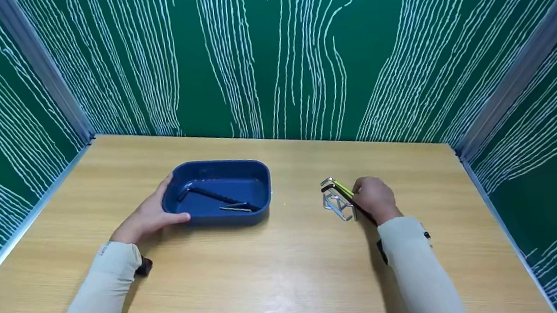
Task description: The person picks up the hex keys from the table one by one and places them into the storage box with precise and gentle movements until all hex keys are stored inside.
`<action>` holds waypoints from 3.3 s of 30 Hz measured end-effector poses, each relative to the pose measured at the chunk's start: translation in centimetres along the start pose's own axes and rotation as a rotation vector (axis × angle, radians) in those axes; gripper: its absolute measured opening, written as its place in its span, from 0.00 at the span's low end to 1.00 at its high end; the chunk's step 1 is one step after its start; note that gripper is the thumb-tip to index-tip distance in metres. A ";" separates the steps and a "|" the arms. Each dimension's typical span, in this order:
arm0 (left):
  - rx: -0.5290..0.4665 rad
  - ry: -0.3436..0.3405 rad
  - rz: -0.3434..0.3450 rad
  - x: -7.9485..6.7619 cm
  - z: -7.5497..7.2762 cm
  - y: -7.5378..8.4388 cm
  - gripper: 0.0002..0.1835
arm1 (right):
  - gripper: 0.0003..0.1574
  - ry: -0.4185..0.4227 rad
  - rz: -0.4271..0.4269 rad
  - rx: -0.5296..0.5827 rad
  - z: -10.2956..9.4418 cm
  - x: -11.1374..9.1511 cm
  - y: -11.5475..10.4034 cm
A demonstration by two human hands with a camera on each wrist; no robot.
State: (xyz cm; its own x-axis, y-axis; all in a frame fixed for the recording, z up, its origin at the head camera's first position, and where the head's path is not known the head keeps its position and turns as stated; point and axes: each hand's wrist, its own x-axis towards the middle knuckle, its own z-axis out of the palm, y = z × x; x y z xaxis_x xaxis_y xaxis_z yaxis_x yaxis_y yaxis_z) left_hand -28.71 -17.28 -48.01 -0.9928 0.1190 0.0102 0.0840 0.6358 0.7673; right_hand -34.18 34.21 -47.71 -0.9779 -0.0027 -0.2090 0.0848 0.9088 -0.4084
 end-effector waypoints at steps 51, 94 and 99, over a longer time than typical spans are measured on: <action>0.017 -0.009 -0.034 -0.1 0.0 0.0 0.63 | 0.13 0.309 -0.151 0.025 -0.2 -0.6 -5.7; 0.030 -0.007 -0.036 0.0 -0.2 0.1 0.66 | 0.10 0.276 -0.251 0.199 2.6 0.0 -14.7; 0.028 -0.004 -0.039 0.1 -0.3 0.1 0.66 | 0.09 0.270 -0.257 0.215 2.7 0.0 -16.2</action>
State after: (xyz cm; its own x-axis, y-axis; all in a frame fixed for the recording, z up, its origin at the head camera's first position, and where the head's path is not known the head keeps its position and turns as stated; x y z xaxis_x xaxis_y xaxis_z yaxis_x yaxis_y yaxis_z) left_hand -28.84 -17.43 -47.78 -0.9951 0.0967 -0.0221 0.0476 0.6608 0.7491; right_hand -35.06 18.38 -43.54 -0.9849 -0.0819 0.1524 -0.1579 0.7852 -0.5988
